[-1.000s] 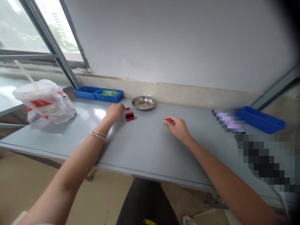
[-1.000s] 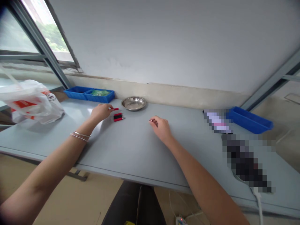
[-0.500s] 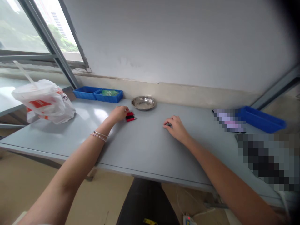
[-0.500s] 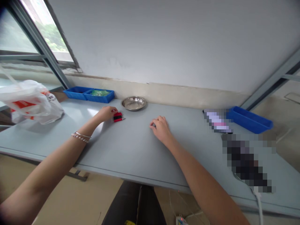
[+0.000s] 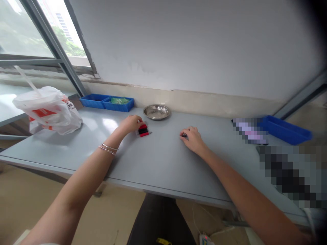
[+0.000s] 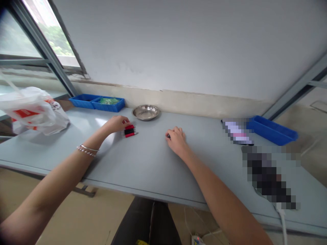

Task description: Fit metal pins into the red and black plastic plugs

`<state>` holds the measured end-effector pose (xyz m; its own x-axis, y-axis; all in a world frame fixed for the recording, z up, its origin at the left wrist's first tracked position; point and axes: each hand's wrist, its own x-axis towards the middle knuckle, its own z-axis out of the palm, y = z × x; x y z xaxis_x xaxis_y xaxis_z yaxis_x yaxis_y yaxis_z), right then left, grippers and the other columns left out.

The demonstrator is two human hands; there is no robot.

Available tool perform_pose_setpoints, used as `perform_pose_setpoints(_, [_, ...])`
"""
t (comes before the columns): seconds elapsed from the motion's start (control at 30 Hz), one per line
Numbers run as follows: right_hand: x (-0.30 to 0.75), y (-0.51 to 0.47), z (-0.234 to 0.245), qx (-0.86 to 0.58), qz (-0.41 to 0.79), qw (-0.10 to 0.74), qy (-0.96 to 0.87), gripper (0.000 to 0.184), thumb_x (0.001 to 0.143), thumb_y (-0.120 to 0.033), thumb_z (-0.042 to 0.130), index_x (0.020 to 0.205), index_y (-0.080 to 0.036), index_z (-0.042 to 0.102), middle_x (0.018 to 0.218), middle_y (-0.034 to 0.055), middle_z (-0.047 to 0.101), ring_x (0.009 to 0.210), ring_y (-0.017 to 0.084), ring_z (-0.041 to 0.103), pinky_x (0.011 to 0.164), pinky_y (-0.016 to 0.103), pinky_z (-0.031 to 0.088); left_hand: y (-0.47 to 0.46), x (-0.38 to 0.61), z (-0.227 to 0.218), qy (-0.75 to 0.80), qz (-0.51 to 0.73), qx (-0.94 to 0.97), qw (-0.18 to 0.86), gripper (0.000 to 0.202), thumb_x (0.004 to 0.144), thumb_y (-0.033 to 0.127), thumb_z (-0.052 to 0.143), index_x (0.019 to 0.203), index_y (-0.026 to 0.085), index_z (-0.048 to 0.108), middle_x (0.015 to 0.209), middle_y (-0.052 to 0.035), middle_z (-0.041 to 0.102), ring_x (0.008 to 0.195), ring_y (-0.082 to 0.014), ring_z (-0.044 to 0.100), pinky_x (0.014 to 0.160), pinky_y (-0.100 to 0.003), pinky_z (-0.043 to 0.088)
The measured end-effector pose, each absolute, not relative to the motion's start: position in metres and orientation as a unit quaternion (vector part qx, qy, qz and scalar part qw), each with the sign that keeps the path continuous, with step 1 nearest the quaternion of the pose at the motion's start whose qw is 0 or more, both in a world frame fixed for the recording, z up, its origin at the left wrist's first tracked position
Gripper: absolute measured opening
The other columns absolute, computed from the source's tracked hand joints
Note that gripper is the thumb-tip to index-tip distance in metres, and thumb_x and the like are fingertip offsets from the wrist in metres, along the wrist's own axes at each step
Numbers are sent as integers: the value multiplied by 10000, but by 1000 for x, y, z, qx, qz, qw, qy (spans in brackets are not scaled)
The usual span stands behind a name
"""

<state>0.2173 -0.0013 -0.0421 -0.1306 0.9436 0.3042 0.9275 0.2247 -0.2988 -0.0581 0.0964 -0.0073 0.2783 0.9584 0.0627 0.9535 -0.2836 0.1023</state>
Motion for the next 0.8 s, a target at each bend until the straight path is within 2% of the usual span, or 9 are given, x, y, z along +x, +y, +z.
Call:
perform_pose_setpoints(0.17, [216, -3, -41, -623, 17, 221, -750, 100, 768, -228, 526, 818, -199, 607, 855, 83, 526, 871, 232, 449, 726, 342, 370, 75, -41, 10, 509, 57, 859, 21, 310, 744, 444, 472, 831, 185, 620, 800, -60, 619, 754, -181, 534, 702, -283, 384])
perform_pose_setpoints(0.3, [214, -4, -38, -625, 19, 221, -749, 107, 777, -232, 522, 838, -195, 602, 868, 82, 524, 887, 230, 453, 750, 346, 370, 49, -25, 21, 461, -21, 886, 49, 300, 681, 490, 535, 752, 208, 609, 786, -45, 614, 808, -195, 524, 620, -248, 377])
perform_pose_setpoints(0.53, [213, -6, -35, -610, 22, 231, -758, 117, 792, -240, 499, 834, -191, 596, 874, 85, 516, 896, 225, 458, 746, 346, 375, 33, -17, 24, 481, -81, 873, 27, 217, 671, 376, 525, 782, 206, 603, 799, -46, 613, 740, -184, 528, 569, -249, 359])
perform_pose_setpoints(0.8, [211, -8, -35, -586, 35, 256, -768, 132, 797, -240, 473, 819, -196, 595, 863, 87, 521, 880, 228, 457, 746, 361, 374, 31, -9, 14, 432, -51, 900, 16, 144, 654, 262, 516, 749, 205, 608, 762, -44, 599, 660, -163, 523, 548, -245, 353])
